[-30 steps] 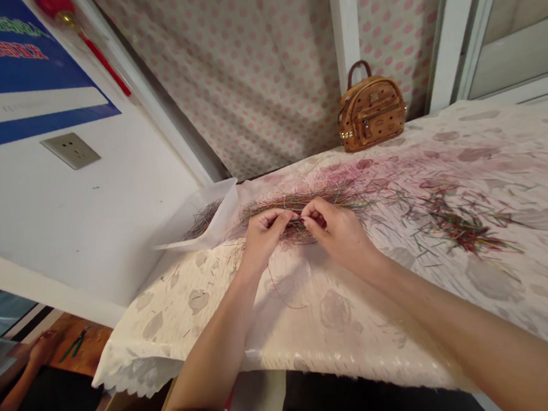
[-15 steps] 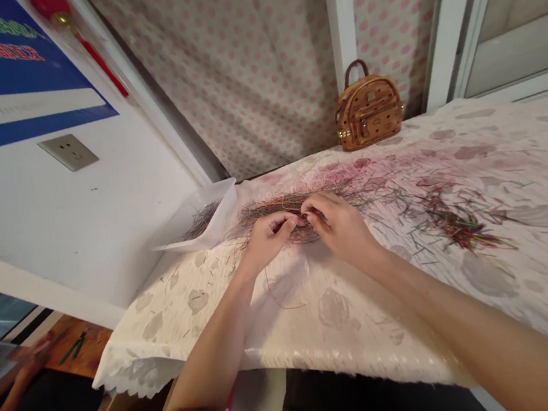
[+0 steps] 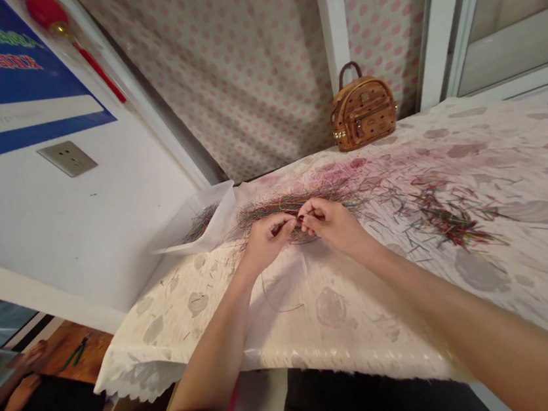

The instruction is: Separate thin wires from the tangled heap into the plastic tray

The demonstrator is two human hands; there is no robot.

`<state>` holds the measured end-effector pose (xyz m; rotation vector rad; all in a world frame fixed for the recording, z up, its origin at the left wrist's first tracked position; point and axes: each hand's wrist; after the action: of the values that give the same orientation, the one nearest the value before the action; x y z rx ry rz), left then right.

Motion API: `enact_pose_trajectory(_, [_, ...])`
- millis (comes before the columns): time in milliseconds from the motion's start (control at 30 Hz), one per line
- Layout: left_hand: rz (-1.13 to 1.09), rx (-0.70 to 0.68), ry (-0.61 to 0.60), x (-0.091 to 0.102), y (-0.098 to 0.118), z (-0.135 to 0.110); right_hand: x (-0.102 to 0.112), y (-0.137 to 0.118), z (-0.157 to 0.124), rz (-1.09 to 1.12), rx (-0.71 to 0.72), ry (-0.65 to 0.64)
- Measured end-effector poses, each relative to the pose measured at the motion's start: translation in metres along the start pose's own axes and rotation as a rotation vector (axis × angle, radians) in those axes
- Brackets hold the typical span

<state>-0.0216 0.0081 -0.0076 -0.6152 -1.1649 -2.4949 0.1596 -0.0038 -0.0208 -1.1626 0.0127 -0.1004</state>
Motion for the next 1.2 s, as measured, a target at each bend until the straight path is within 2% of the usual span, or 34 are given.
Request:
enact_pose_trajectory(100, [-0.07,0.045,-0.005,-0.001,0.0,0.0,0.001,0.0,0.002,0.157,-0.125,-0.07])
enact_pose_trajectory(200, [-0.224,0.182,-0.001,-0.001,0.003,0.001,0.001,0.0,0.002,0.145,-0.105,-0.079])
enact_pose_trajectory(267, [-0.342,0.288,0.006,0.001,0.005,0.001,0.0,0.0,0.0,0.031,0.005,-0.043])
enact_pose_trajectory(367, [-0.489,0.42,-0.006,0.003,0.009,0.002,-0.001,-0.002,-0.004,-0.206,0.258,0.02])
enact_pose_trajectory(467, [-0.57,0.488,-0.028,0.004,0.01,0.002,0.0,-0.003,-0.007,-0.339,0.465,0.041])
enact_pose_trajectory(633, [-0.578,0.502,-0.017,0.004,0.01,0.002,0.005,0.0,-0.004,-0.403,0.623,0.056])
enact_pose_trajectory(733, [-0.535,0.467,0.006,0.004,0.011,0.002,0.006,0.001,-0.003,-0.407,0.645,0.033])
enact_pose_trajectory(867, [-0.434,0.363,0.022,0.003,0.01,0.002,0.004,-0.001,-0.004,-0.4,0.588,0.019])
enact_pose_trajectory(967, [-0.336,0.241,0.017,0.002,0.008,0.001,0.002,-0.002,-0.004,-0.359,0.461,0.056])
enact_pose_trajectory(1067, [-0.211,0.13,0.002,0.002,0.009,0.0,0.002,-0.001,-0.002,-0.218,0.201,0.055])
enact_pose_trajectory(1200, [-0.166,0.055,-0.017,0.002,0.012,-0.001,0.002,0.001,0.002,0.135,-0.222,-0.147])
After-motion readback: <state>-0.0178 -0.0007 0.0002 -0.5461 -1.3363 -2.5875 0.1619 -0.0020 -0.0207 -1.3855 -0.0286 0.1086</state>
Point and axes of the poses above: each hand's wrist, its own z-axis towards the middle knuckle, its own x-axis out of the back of the hand, y = z × x, and after that the axes turned 14 degrees about y, right-handed
